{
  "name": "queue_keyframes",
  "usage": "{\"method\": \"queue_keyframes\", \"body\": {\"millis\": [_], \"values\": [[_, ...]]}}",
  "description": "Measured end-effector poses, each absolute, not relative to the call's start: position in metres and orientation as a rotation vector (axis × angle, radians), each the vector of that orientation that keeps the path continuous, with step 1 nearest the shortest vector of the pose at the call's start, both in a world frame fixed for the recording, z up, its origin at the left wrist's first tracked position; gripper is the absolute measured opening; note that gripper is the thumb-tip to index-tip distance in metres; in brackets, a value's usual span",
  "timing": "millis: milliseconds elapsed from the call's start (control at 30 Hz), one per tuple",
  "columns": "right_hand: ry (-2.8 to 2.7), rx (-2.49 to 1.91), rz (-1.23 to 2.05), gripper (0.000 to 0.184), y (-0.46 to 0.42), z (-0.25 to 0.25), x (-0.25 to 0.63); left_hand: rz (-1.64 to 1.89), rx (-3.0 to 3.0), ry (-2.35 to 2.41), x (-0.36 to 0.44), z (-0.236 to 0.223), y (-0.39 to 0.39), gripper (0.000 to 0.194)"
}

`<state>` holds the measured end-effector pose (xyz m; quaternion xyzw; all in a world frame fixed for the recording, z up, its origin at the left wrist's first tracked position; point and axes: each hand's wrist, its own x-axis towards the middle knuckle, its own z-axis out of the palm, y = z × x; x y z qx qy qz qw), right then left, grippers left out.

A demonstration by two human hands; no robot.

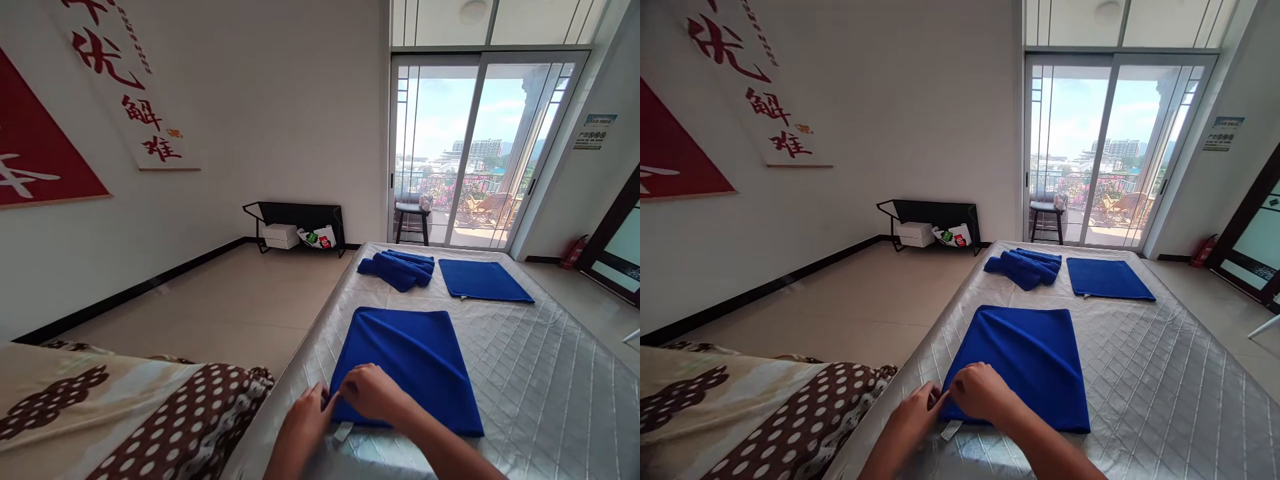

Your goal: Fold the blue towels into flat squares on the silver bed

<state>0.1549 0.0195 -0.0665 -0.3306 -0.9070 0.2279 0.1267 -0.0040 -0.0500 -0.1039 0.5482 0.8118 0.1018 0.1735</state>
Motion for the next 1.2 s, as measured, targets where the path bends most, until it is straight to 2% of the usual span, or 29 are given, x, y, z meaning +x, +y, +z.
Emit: {"method": "queue_keyframes", "body": {"millis": [133, 300, 500, 733, 900, 1200], "values": [[-2.560, -1.125, 0.544, 0.030, 0.095, -0.042, 0.151, 0.495, 1.580, 2.288, 0.008, -0.109, -0.064, 0.025], [-2.545, -1.264, 0.474, 0.035, 0.162, -0.050, 0.133, 0.607, 1.516, 2.265, 0.007, -0.117, -0.065, 0.019], [-2.546, -1.349, 0.448, 0.029, 0.186, -0.073, 0.126, 0.669, 1.452, 2.212, 0.005, -0.134, -0.067, 0.024], [-2.552, -1.274, 0.490, 0.031, 0.187, -0.064, 0.125, 0.808, 1.471, 2.184, -0.001, -0.141, -0.065, 0.021], [-2.557, -1.082, 0.507, 0.029, 0.177, -0.028, 0.148, 0.781, 1.571, 2.257, 0.004, -0.127, -0.064, 0.019], [-2.511, -0.759, 0.592, 0.018, 0.153, 0.074, 0.249, 0.838, 1.560, 2.245, 0.008, -0.103, -0.068, 0.018]]}}
